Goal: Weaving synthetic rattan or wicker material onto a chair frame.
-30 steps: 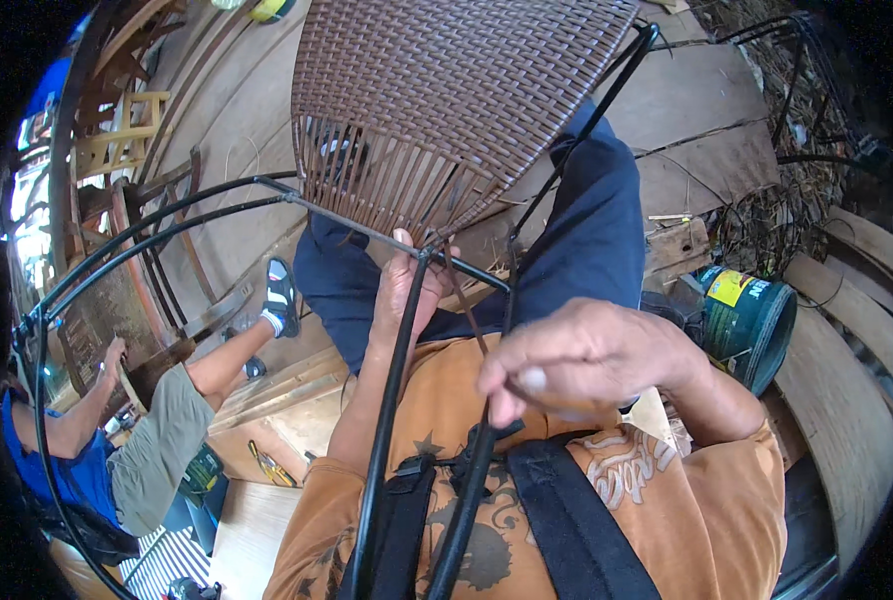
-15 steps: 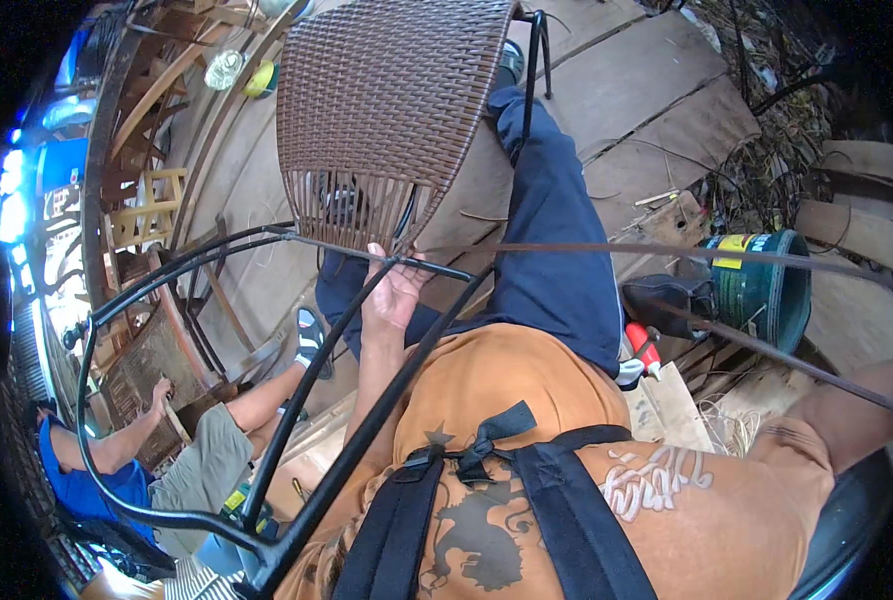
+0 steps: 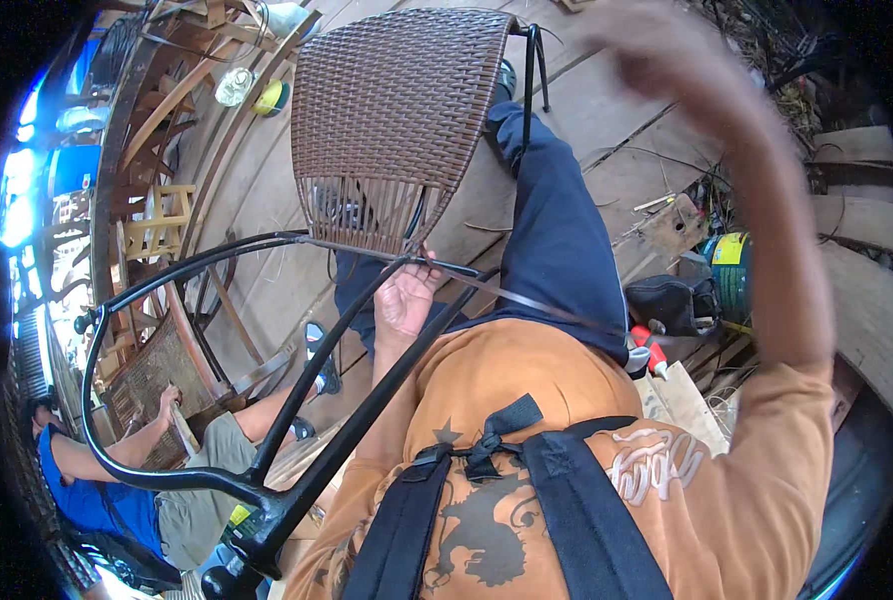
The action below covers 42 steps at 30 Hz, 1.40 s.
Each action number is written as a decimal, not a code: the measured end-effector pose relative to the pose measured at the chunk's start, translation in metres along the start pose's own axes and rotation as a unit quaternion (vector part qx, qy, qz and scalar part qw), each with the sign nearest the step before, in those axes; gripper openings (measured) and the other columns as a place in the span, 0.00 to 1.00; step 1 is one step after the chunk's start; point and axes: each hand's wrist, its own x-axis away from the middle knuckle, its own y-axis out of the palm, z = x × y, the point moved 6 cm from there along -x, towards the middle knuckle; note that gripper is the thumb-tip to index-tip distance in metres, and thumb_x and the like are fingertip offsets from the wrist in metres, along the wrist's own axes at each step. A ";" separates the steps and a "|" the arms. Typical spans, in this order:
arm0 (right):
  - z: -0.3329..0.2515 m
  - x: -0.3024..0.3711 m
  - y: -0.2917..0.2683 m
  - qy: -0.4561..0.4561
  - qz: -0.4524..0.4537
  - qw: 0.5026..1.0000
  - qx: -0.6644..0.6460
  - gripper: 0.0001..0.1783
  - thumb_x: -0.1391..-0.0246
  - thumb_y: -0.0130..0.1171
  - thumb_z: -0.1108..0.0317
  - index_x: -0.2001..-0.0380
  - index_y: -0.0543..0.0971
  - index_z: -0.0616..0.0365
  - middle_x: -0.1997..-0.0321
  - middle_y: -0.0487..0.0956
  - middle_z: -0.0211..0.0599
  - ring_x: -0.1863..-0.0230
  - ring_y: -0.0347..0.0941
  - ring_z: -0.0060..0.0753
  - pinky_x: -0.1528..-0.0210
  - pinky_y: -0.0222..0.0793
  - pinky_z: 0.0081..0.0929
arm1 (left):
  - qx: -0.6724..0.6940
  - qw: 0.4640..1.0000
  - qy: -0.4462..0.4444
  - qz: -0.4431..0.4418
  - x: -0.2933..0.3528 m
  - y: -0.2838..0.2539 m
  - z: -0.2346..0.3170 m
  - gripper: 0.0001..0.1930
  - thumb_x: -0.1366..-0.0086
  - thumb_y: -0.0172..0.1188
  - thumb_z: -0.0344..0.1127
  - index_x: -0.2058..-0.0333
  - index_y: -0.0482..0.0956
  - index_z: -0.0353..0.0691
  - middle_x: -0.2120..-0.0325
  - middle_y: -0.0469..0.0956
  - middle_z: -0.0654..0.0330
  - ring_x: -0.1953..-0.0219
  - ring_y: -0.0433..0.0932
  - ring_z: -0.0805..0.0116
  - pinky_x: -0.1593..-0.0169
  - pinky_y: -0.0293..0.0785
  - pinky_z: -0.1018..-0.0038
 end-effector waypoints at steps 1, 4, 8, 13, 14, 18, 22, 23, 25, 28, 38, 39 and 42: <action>-0.009 -0.001 0.061 0.039 -0.103 0.991 -0.069 0.13 0.47 0.51 0.59 0.64 0.76 0.56 0.79 0.70 0.23 0.82 0.63 0.18 0.80 0.60 0.14 | 0.001 1.000 -0.003 0.001 0.001 -0.001 -0.001 0.13 0.44 0.53 0.34 0.62 0.73 0.33 0.60 0.74 0.52 0.57 0.72 0.60 0.53 0.68 0.65; 0.008 0.008 0.184 0.016 -0.202 0.979 0.034 0.15 0.45 0.50 0.59 0.73 0.73 0.61 0.82 0.74 0.32 0.81 0.71 0.22 0.76 0.68 0.25 | -0.004 1.000 -0.026 -0.018 -0.010 0.005 -0.021 0.15 0.47 0.57 0.36 0.62 0.73 0.34 0.60 0.74 0.54 0.56 0.71 0.62 0.52 0.66 0.65; 0.012 0.047 0.261 -0.084 -0.224 0.963 0.128 0.12 0.49 0.51 0.60 0.71 0.76 0.56 0.79 0.75 0.49 0.73 0.74 0.51 0.72 0.69 0.40 | -0.040 0.999 -0.008 -0.020 -0.001 0.009 -0.019 0.15 0.48 0.60 0.35 0.61 0.72 0.39 0.62 0.74 0.59 0.57 0.71 0.65 0.52 0.65 0.66; 0.030 0.052 0.278 -0.078 -0.284 0.910 0.293 0.10 0.51 0.51 0.61 0.76 0.77 0.54 0.78 0.77 0.44 0.74 0.75 0.46 0.73 0.70 0.39 | -0.081 0.996 0.034 0.022 0.000 0.013 -0.022 0.16 0.44 0.59 0.37 0.59 0.70 0.37 0.61 0.73 0.59 0.57 0.70 0.64 0.50 0.64 0.64; 0.037 0.053 0.276 -0.072 -0.282 0.911 0.294 0.10 0.51 0.51 0.61 0.76 0.77 0.54 0.78 0.77 0.44 0.74 0.75 0.46 0.73 0.70 0.39 | -0.067 0.996 0.031 0.040 -0.003 0.013 -0.025 0.14 0.43 0.58 0.36 0.59 0.70 0.37 0.62 0.73 0.59 0.56 0.70 0.64 0.50 0.63 0.62; 0.063 0.056 0.278 -0.052 -0.351 0.875 0.329 0.10 0.51 0.51 0.61 0.74 0.78 0.53 0.78 0.77 0.43 0.72 0.76 0.45 0.72 0.71 0.38 | -0.072 0.992 0.053 0.086 -0.011 0.008 -0.034 0.14 0.43 0.58 0.33 0.59 0.70 0.36 0.63 0.73 0.58 0.59 0.72 0.63 0.54 0.69 0.62; 0.058 0.052 0.272 -0.082 -0.370 0.874 0.305 0.10 0.53 0.51 0.62 0.75 0.77 0.55 0.79 0.77 0.43 0.75 0.75 0.47 0.74 0.71 0.37 | -0.125 0.981 0.093 0.117 -0.015 0.008 -0.030 0.13 0.42 0.58 0.32 0.58 0.69 0.44 0.65 0.72 0.66 0.64 0.69 0.75 0.60 0.66 0.76; 0.054 0.048 0.269 -0.083 -0.371 0.873 0.305 0.10 0.53 0.51 0.62 0.75 0.77 0.55 0.79 0.77 0.43 0.75 0.75 0.47 0.74 0.71 0.37 | -0.131 0.979 0.103 0.120 -0.017 0.005 -0.030 0.13 0.42 0.57 0.31 0.58 0.69 0.43 0.65 0.72 0.66 0.65 0.69 0.75 0.62 0.66 0.76; 0.028 0.032 0.261 -0.127 -0.329 0.868 0.349 0.10 0.54 0.51 0.63 0.77 0.77 0.58 0.81 0.76 0.44 0.76 0.74 0.48 0.75 0.70 0.38 | -0.138 0.975 0.117 0.127 -0.016 0.002 -0.027 0.13 0.42 0.57 0.30 0.58 0.69 0.43 0.66 0.72 0.67 0.65 0.70 0.76 0.63 0.67 0.76; -0.019 -0.012 0.270 -0.192 -0.226 0.928 0.227 0.10 0.55 0.51 0.64 0.78 0.76 0.60 0.80 0.76 0.45 0.76 0.74 0.48 0.73 0.70 0.40 | -0.131 0.976 0.124 0.120 -0.014 0.007 -0.027 0.10 0.42 0.55 0.27 0.61 0.70 0.36 0.66 0.74 0.59 0.65 0.74 0.69 0.61 0.71 0.72; -0.039 -0.031 0.399 -0.102 -0.359 0.907 0.195 0.14 0.61 0.61 0.64 0.70 0.80 0.59 0.70 0.79 0.41 0.65 0.76 0.41 0.64 0.71 0.34 | -0.149 0.972 0.130 0.129 -0.017 -0.014 -0.032 0.16 0.41 0.57 0.34 0.57 0.68 0.33 0.61 0.73 0.58 0.60 0.72 0.68 0.59 0.68 0.74; -0.029 -0.035 0.399 -0.104 -0.348 0.917 0.166 0.14 0.61 0.62 0.63 0.69 0.80 0.59 0.71 0.79 0.41 0.66 0.76 0.40 0.64 0.70 0.34 | -0.114 0.982 0.111 0.100 -0.022 -0.017 -0.039 0.15 0.41 0.57 0.33 0.57 0.69 0.33 0.61 0.73 0.58 0.60 0.72 0.68 0.57 0.67 0.73; -0.032 -0.041 0.370 -0.098 -0.348 0.932 0.011 0.12 0.59 0.61 0.63 0.72 0.79 0.59 0.79 0.78 0.38 0.72 0.75 0.39 0.68 0.69 0.33 | -0.086 0.990 0.077 0.078 -0.007 -0.003 -0.024 0.13 0.42 0.55 0.30 0.57 0.70 0.36 0.61 0.74 0.59 0.59 0.72 0.67 0.53 0.65 0.69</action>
